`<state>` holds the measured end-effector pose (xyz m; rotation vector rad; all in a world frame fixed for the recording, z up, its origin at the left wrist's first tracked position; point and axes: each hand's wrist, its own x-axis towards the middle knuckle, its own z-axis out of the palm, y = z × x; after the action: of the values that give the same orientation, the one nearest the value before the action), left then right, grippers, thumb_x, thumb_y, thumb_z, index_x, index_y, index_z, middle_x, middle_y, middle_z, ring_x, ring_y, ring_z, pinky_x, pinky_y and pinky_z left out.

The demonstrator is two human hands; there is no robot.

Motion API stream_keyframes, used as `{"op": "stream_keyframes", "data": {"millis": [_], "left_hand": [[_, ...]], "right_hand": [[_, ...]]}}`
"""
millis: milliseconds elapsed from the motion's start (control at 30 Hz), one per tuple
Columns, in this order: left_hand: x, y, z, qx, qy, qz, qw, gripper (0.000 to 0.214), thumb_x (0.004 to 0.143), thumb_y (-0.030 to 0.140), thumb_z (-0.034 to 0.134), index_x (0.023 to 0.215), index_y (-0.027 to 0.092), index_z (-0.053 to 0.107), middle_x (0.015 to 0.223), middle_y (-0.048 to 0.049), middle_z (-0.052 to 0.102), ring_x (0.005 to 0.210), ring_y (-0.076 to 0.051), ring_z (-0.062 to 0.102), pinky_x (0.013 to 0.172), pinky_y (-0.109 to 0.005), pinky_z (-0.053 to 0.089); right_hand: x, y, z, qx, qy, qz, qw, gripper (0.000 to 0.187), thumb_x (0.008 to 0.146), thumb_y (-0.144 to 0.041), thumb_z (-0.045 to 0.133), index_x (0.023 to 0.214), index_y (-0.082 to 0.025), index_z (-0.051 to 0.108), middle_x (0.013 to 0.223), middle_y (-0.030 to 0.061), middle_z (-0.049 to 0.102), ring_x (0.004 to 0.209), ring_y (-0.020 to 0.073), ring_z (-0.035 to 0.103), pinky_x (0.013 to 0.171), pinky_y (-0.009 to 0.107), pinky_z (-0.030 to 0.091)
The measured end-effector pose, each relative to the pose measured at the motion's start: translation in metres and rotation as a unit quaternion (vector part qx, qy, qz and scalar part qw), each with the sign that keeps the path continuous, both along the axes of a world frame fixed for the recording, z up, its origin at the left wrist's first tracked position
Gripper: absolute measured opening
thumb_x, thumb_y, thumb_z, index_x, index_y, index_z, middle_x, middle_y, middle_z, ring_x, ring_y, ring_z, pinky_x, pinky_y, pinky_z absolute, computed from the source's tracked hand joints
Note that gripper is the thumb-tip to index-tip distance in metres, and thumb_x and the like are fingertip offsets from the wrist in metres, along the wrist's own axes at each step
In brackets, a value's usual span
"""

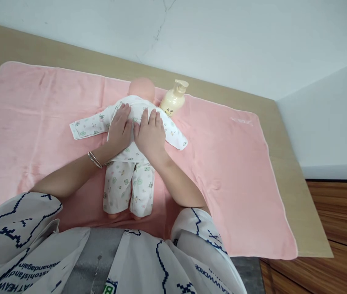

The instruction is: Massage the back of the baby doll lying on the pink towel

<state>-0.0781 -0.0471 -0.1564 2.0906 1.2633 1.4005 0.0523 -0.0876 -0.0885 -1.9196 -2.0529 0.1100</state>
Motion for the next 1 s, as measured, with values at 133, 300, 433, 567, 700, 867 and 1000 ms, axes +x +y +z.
{"op": "stream_keyframes", "data": {"millis": [133,300,433,567,700,867,1000], "left_hand": [[0.003,0.001,0.002,-0.025,0.030,0.015,0.999,0.060,0.105,0.052,0.028,0.149,0.015,0.042,0.161,-0.0171,0.039,0.156,-0.029,0.028,0.129,-0.055,0.022],[0.004,-0.002,0.012,-0.002,0.111,0.032,0.993,0.049,0.106,0.039,0.029,0.145,0.019,0.049,0.159,-0.0120,0.044,0.155,-0.029,0.031,0.128,-0.057,0.026],[0.003,-0.009,0.015,0.078,0.121,0.041,0.989,0.037,0.102,0.025,0.036,0.126,0.018,0.064,0.138,-0.0090,0.066,0.139,-0.025,0.053,0.121,-0.050,0.039],[0.002,-0.016,0.018,0.116,0.111,0.059,0.985,0.030,0.095,0.018,0.044,0.110,0.018,0.070,0.115,-0.0075,0.076,0.116,-0.023,0.065,0.107,-0.044,0.051],[0.003,-0.015,0.018,0.053,0.104,0.089,0.989,0.035,0.094,0.023,0.047,0.123,0.015,0.065,0.131,-0.0125,0.068,0.129,-0.027,0.058,0.115,-0.049,0.044],[0.003,-0.007,0.015,0.017,0.119,0.054,0.991,0.043,0.098,0.025,0.039,0.137,0.015,0.054,0.154,-0.0140,0.051,0.149,-0.030,0.039,0.124,-0.055,0.031],[0.002,-0.011,0.018,0.087,0.126,0.023,0.988,0.033,0.095,0.018,0.039,0.116,0.016,0.065,0.134,-0.0102,0.067,0.135,-0.026,0.055,0.119,-0.050,0.041]], "right_hand": [[0.008,0.013,-0.003,-0.013,0.008,0.008,1.000,0.063,0.103,-0.040,0.033,0.156,-0.007,0.034,0.165,0.0208,0.033,0.157,0.0371,0.022,0.125,0.059,0.025],[0.017,0.027,-0.004,-0.012,-0.005,0.049,0.999,0.062,0.102,-0.035,0.038,0.156,-0.006,0.032,0.167,0.0225,0.027,0.158,0.0351,0.018,0.127,0.057,0.019],[0.004,0.007,0.002,-0.014,-0.040,0.036,0.998,0.060,0.104,-0.030,0.032,0.155,0.001,0.032,0.163,0.0279,0.032,0.156,0.0366,0.024,0.126,0.055,0.025],[-0.007,-0.016,0.008,-0.005,-0.080,-0.005,0.997,0.058,0.105,-0.028,0.033,0.154,0.002,0.036,0.155,0.0323,0.043,0.148,0.0405,0.040,0.119,0.055,0.036],[0.001,-0.003,0.007,-0.005,-0.057,0.004,0.998,0.058,0.104,-0.033,0.035,0.153,-0.002,0.039,0.155,0.0295,0.044,0.148,0.0403,0.040,0.119,0.058,0.035],[0.010,0.015,0.001,0.000,-0.035,0.038,0.999,0.061,0.102,-0.034,0.038,0.155,-0.004,0.035,0.164,0.0244,0.033,0.156,0.0365,0.025,0.124,0.058,0.026],[-0.003,-0.008,0.005,0.020,-0.079,0.007,0.997,0.055,0.105,-0.028,0.030,0.151,0.000,0.041,0.155,0.0289,0.045,0.149,0.0377,0.039,0.121,0.059,0.032]]}}
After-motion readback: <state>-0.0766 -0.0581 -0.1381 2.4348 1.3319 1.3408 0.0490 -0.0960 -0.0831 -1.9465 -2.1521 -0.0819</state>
